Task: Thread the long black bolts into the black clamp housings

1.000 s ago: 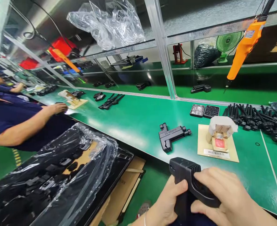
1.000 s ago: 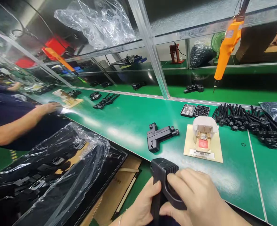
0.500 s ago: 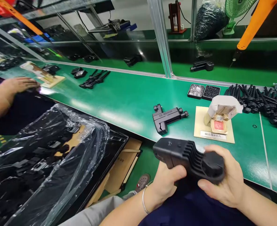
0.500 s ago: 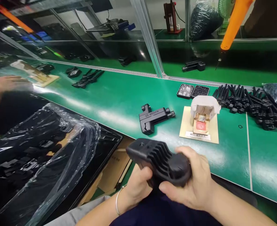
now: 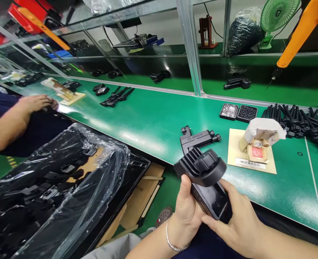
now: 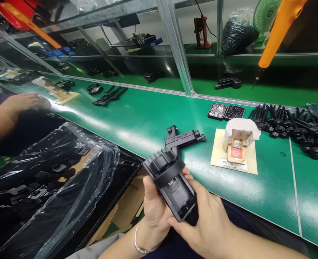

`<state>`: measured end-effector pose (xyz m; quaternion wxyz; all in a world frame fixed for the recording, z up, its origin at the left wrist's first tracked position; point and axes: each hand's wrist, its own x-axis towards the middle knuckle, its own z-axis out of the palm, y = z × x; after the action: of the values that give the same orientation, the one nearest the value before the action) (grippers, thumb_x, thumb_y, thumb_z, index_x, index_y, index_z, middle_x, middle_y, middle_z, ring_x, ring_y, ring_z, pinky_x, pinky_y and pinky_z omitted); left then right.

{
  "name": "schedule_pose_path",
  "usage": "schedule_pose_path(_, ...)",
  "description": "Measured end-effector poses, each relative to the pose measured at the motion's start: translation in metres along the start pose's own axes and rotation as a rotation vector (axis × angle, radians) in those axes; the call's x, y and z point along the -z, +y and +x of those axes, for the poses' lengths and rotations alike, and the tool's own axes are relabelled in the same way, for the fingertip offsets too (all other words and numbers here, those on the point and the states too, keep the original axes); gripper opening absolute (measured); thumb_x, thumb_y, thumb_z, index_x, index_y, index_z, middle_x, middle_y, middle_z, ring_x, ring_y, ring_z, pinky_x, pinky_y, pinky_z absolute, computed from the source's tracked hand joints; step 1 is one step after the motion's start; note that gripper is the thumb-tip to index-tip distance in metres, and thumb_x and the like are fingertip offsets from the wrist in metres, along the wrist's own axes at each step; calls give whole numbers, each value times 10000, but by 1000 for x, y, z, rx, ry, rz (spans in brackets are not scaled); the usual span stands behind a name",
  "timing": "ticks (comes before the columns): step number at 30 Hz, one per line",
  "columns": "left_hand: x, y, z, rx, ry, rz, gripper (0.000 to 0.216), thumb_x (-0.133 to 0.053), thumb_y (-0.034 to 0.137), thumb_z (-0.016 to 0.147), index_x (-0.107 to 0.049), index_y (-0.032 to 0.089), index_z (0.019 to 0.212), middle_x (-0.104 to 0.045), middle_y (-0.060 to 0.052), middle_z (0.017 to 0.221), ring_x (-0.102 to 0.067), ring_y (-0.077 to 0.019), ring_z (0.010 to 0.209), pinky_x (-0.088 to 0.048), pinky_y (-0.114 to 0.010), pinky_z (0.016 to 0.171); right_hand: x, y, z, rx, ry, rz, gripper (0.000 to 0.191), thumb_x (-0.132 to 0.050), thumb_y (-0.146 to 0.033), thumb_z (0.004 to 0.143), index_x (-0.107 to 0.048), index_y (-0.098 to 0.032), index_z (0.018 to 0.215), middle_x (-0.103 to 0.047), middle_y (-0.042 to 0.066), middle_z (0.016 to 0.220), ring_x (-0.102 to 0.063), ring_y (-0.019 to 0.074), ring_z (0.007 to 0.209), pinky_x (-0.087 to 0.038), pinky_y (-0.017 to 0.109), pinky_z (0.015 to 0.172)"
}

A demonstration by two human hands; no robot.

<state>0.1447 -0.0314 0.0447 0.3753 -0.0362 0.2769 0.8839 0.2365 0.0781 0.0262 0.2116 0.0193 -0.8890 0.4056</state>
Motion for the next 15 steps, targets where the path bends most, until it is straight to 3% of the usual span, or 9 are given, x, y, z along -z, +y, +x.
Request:
schedule_pose_path(2,5,-5,-1,-33,29,84,606,-949,617,583,-799,171,965,-779,-31,895,-739,-232,827,-603,-334,929,0,-1,3,-21,3,23,460,-475,-448,1021,-413,-116,1332,-715,163,1037,-747,264,809,-630,344,626)
schedule_pose_path(5,10,-4,-1,-109,1,192,509,-939,584,622,-790,190,909,-760,-42,805,-738,-294,856,-583,-415,945,6,0,6,-31,48,107,334,-505,-341,928,-468,-153,1202,-708,46,834,-703,193,616,-569,274,519)
schedule_pose_path(7,14,3,0,-190,-51,268,449,-944,519,639,-774,199,905,-747,-37,784,-732,-293,849,-592,-395,878,15,2,8,-39,72,168,269,-494,-348,894,-479,-181,1105,-626,-23,678,-650,173,536,-507,253,457)
schedule_pose_path(10,21,20,0,-286,-164,423,520,-956,370,645,-725,199,1078,-750,-56,969,-703,-246,879,-573,-316,799,29,10,6,-78,-25,293,256,-491,-415,886,-507,-194,1014,-490,-57,561,-551,155,449,-392,245,382)
schedule_pose_path(15,27,29,-4,-176,-356,654,672,-968,315,664,-615,198,1224,-675,-91,1116,-636,-235,977,-513,-301,843,52,29,-7,-171,-255,296,220,-537,-360,826,-576,-216,987,-492,-24,598,-559,173,521,-399,243,414)
